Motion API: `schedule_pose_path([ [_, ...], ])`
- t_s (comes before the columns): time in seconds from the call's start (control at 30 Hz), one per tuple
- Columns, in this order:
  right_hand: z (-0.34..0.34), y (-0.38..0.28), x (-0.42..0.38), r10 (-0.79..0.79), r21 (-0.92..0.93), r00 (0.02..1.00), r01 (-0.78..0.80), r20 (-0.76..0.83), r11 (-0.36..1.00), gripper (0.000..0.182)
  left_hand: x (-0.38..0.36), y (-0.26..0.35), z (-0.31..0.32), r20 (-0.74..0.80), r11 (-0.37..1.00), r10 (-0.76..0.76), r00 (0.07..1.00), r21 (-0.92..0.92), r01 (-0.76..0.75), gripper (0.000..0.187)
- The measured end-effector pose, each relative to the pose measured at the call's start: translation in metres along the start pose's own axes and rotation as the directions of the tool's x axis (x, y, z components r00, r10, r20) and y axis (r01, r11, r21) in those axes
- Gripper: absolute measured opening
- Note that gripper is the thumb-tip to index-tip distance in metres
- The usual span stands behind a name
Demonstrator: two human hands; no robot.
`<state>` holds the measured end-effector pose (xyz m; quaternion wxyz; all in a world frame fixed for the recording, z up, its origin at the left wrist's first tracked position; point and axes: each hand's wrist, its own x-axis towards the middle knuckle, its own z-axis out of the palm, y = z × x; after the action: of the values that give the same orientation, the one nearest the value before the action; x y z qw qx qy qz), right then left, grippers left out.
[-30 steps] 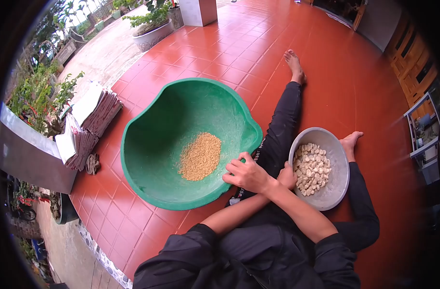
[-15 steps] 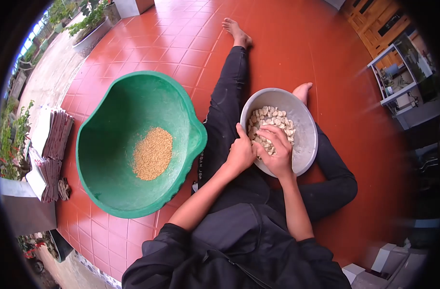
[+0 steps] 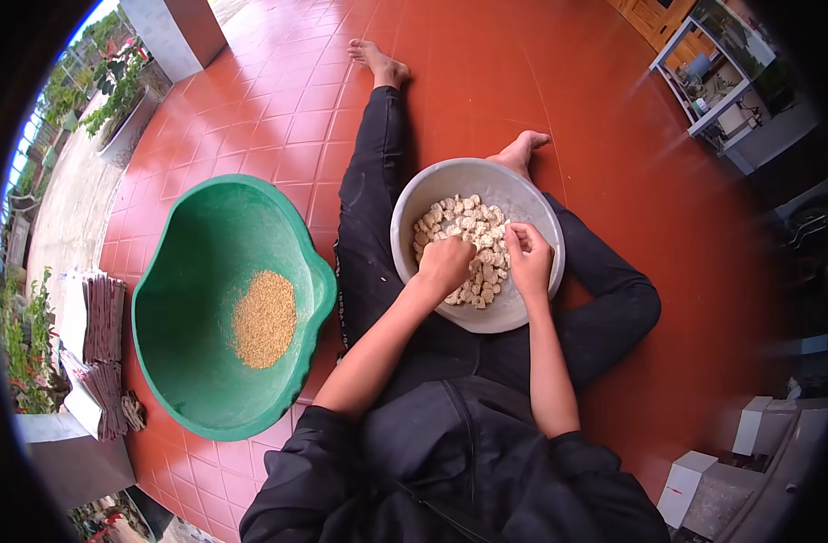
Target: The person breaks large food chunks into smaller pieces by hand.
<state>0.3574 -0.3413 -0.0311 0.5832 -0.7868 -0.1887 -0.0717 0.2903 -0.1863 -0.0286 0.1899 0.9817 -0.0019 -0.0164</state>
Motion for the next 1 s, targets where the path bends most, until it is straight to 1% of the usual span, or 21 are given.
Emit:
schedule_pose_path([
  [0.03,0.0,0.004,-0.002,0.003,-0.008,1.0,-0.003,0.008,1.0,0.012,0.002,0.004,0.014,-0.038,0.994,0.008,0.999,0.11,-0.003,0.026],
  [0.13,-0.001,0.007,-0.004,0.006,-0.01,0.999,-0.006,0.052,1.0,0.012,0.006,-0.004,0.025,-0.024,0.996,0.021,0.999,0.089,-0.019,0.022],
  [0.2,-0.002,0.0,-0.005,0.021,-0.036,0.996,-0.018,0.087,0.999,0.013,0.005,-0.016,0.022,-0.045,0.982,-0.01,0.999,-0.188,0.001,0.018],
  [0.23,-0.001,-0.003,-0.004,0.021,-0.032,0.996,-0.019,0.087,0.999,0.013,0.003,-0.02,0.022,-0.044,0.983,-0.011,0.999,-0.183,0.003,0.018],
  [0.3,-0.002,-0.006,-0.002,0.024,-0.039,0.995,-0.02,0.098,0.999,0.013,-0.002,-0.023,0.019,-0.189,0.967,-0.039,0.981,-0.254,-0.01,0.016],
  [0.33,-0.002,-0.006,-0.003,0.026,-0.038,0.995,-0.022,0.093,0.999,0.013,-0.004,-0.022,0.017,-0.242,0.943,-0.021,0.97,-0.328,-0.062,0.016],
  [0.37,-0.002,-0.006,-0.004,0.045,-0.036,0.992,-0.042,0.115,0.999,0.014,-0.003,-0.021,0.014,-0.242,0.943,-0.016,0.97,-0.325,-0.066,0.016],
  [0.43,-0.003,-0.003,-0.004,0.061,-0.035,0.989,-0.057,0.134,0.998,0.015,-0.001,-0.019,0.008,-0.202,0.813,-0.115,0.973,-0.581,-0.024,0.012],
  [0.47,-0.003,0.002,-0.006,0.084,-0.054,0.971,-0.074,0.222,0.996,0.017,0.0,-0.019,0.005,-0.203,0.813,-0.113,0.973,-0.581,-0.027,0.012],
  [0.5,-0.003,0.003,-0.008,0.108,-0.075,0.946,-0.09,0.307,0.993,0.019,0.0,-0.021,0.004,-0.195,0.77,-0.146,0.97,-0.638,-0.012,0.011],
  [0.53,-0.005,0.005,-0.011,0.202,-0.134,0.903,-0.163,0.38,0.978,0.021,-0.001,-0.022,0.003,-0.181,0.722,-0.178,0.967,-0.692,0.003,0.011],
  [0.57,-0.006,0.007,-0.013,0.208,-0.135,0.903,-0.169,0.377,0.976,0.021,-0.001,-0.021,0.004,-0.175,0.722,-0.175,0.969,-0.692,0.005,0.011],
  [0.63,-0.009,0.006,-0.013,0.251,-0.228,0.872,-0.166,0.42,0.959,0.021,0.0,-0.023,0.013,-0.261,0.804,-0.202,0.944,-0.595,0.007,0.011],
  [0.67,-0.011,0.006,-0.012,0.265,-0.246,0.872,-0.173,0.412,0.954,0.021,0.001,-0.026,0.016,-0.212,0.841,-0.174,0.962,-0.54,0.033,0.017],
  [0.7,-0.012,0.009,-0.011,0.269,-0.248,0.871,-0.177,0.411,0.953,0.021,-0.001,-0.022,0.014,-0.208,0.84,-0.173,0.963,-0.542,0.034,0.017],
  [0.73,-0.013,0.011,-0.011,0.27,-0.273,0.875,-0.167,0.402,0.947,0.021,-0.003,-0.019,0.011,-0.132,0.878,-0.054,0.99,-0.479,-0.016,0.021],
  [0.8,-0.012,0.013,-0.013,0.272,-0.297,0.878,-0.159,0.393,0.942,0.02,-0.009,-0.012,0.007,0.024,0.943,0.152,0.988,-0.304,-0.138,0.033],
  [0.83,-0.013,0.012,-0.013,0.283,-0.312,0.871,-0.16,0.402,0.937,0.019,-0.011,-0.008,0.014,0.092,0.974,0.176,0.98,-0.164,-0.159,0.033],
  [0.9,-0.013,0.011,-0.014,0.293,-0.327,0.863,-0.16,0.411,0.931,0.018,-0.006,-0.003,0.028,0.086,0.978,0.206,0.975,-0.033,-0.204,0.03],
  [0.93,-0.013,0.01,-0.014,0.295,-0.327,0.864,-0.163,0.408,0.931,0.018,-0.003,-0.007,0.035,0.085,0.978,0.206,0.975,-0.032,-0.204,0.03],
  [1.0,-0.013,0.015,-0.013,0.294,-0.326,0.866,-0.164,0.404,0.931,0.018,0.002,-0.012,0.034,-0.037,0.917,0.291,0.956,-0.274,-0.29,0.027],
])
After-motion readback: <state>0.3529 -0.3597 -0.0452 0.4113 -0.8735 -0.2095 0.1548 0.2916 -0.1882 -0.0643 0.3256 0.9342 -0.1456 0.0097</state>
